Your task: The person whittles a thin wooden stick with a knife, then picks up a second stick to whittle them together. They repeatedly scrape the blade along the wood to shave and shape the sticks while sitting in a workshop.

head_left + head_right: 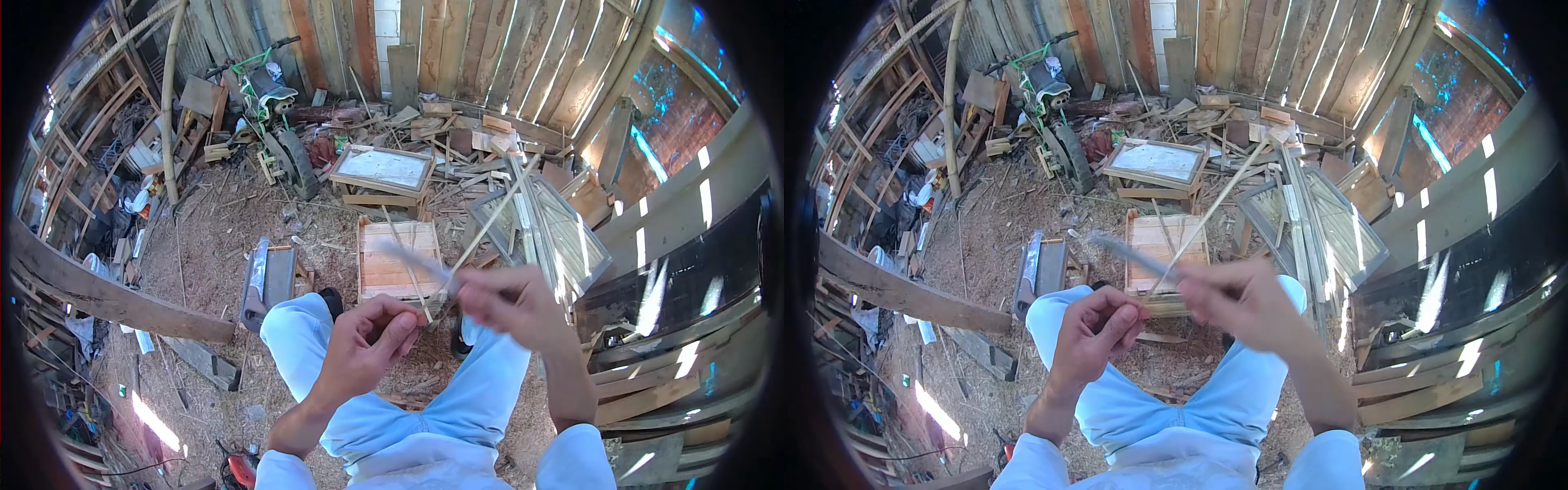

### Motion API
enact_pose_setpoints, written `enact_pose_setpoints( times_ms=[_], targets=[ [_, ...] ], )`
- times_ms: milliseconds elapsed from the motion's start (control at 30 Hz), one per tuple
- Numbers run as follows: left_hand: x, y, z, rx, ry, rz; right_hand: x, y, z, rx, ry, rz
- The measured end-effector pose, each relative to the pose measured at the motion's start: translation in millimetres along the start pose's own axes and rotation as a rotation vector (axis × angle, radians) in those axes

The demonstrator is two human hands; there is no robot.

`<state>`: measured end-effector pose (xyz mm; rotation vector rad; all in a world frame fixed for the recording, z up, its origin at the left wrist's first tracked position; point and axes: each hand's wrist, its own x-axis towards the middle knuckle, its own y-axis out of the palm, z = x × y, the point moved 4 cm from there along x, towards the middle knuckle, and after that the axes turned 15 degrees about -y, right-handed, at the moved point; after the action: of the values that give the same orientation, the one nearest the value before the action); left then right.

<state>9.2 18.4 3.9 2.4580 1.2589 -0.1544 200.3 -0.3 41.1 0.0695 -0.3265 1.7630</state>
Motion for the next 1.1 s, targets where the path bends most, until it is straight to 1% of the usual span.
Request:
enact_pose_setpoints(
  times_ms=[33, 100, 167, 233, 267, 300, 367, 433, 500, 533, 767, 833, 967, 1033, 1100],
  targets=[
    [0, -1, 1, 0.001, 0.001, 0.002, 2, -5, 0, -0.001, -0.001, -0.001],
    [-1, -3, 7, -0.01, -0.053, -0.007, 5, -14, -4, 0.168, 0.028, -0.096],
    [4, -3, 10, -0.037, -0.048, -0.016, 6, -9, -5, 0.182, 0.059, -0.135],
    [8, -2, 8, -0.064, -0.041, -0.032, 7, 5, -7, 0.118, 0.099, 0.044],
    [10, 0, 6, -0.064, -0.043, -0.032, 3, 16, -14, 0.155, 0.117, 0.099],
    [10, 1, 5, -0.065, -0.045, -0.03, 4, 18, -17, 0.155, 0.118, 0.101],
    [13, -1, 9, -0.07, -0.059, -0.017, 3, 23, -23, 0.351, 0.212, 0.093],
    [14, -6, 14, -0.074, -0.076, -0.006, 2, 17, -23, 0.347, 0.211, 0.074],
    [15, -10, 21, -0.145, -0.121, 0.073, 9, -7, -20, 0.227, 0.114, -0.079],
    [14, -11, 22, -0.142, -0.121, 0.076, 9, -11, -21, 0.282, 0.136, -0.087],
    [13, -14, 27, -0.136, -0.177, 0.05, 12, -19, -25, 0.283, 0.111, -0.124],
    [11, -18, 32, -0.119, -0.189, 0.036, 12, -39, -25, 0.128, 0.109, -0.273],
    [12, -23, 41, -0.11, -0.22, 0.028, 15, -46, -31, 0.225, 0.133, -0.293],
    [16, -22, 39, -0.115, -0.23, 0.032, 20, -50, -36, 0.217, 0.151, -0.309],
    [18, -24, 34, -0.06, -0.257, -0.044, 26, -53, -46, 0.218, 0.168, -0.326]
  ],
)
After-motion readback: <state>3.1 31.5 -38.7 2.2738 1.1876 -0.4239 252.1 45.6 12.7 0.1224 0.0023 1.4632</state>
